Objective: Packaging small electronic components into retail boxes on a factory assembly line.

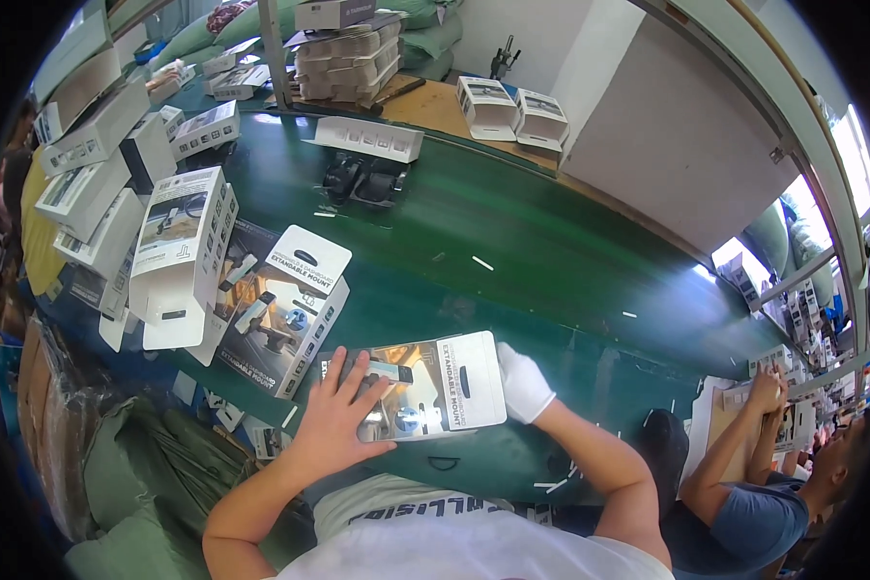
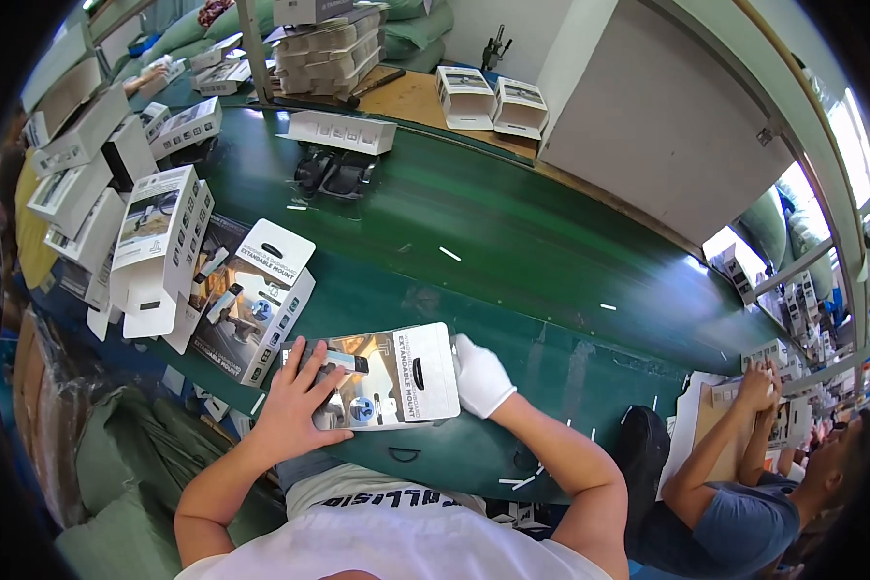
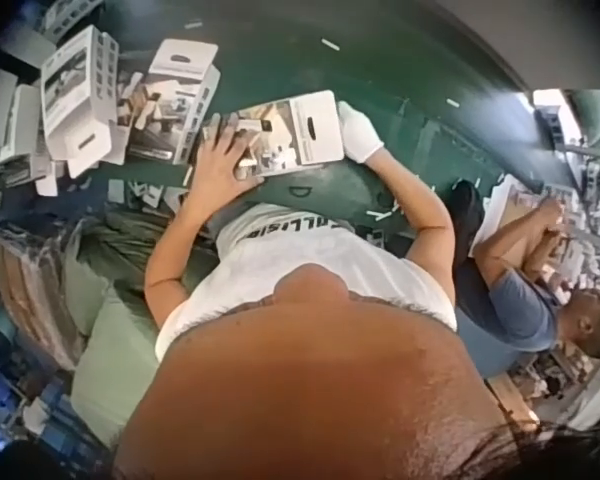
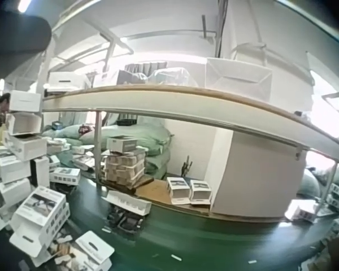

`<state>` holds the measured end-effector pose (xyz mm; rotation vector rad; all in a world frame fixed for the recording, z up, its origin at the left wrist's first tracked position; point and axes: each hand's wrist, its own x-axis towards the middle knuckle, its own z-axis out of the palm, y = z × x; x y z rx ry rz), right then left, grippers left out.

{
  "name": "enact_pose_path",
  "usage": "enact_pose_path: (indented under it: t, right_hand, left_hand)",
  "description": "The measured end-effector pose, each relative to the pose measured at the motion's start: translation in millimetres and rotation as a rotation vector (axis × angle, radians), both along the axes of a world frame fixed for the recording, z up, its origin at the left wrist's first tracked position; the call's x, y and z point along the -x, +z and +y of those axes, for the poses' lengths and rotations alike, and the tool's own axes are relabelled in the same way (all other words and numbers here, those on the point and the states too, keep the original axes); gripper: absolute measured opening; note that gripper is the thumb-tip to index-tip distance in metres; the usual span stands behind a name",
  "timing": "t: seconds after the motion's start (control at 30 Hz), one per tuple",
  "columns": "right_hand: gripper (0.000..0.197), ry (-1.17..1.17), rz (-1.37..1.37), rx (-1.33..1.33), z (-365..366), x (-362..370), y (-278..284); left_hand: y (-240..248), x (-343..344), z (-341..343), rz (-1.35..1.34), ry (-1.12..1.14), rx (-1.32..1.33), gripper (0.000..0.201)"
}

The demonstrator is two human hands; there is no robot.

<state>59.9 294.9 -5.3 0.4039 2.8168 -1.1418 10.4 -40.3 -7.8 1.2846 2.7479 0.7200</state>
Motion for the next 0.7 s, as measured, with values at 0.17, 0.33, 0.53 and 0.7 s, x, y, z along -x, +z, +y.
enact_pose_path:
  t: [0.17, 0.33, 0.53, 0.7]
  right_hand:
    - [0.042, 0.012, -0.139, -0.151, -10.0, 4.9, 29.6]
    - [0.057, 0.214, 0.274, -0.395, 14.4, 35.9, 8.4]
    - [0.087, 0.611, 0.29, -0.101, 36.6, 14.2, 15.0]
    - [0.096, 0.695, 0.332, -0.215, 24.7, -6.2, 42.6]
  left_hand:
    - [7.6, -2.7, 2.4, 0.076, -0.014, 0.125, 0.096]
    - [12.4, 3.9, 10.4, 0.061, -0.066, 0.078, 0.095]
    - [0.1, -0.7, 5.1, 0.037, -0.037, -0.004, 0.094]
    - [-1.9, 3.8, 1.9, 0.074, -0.064, -0.013, 0.093]
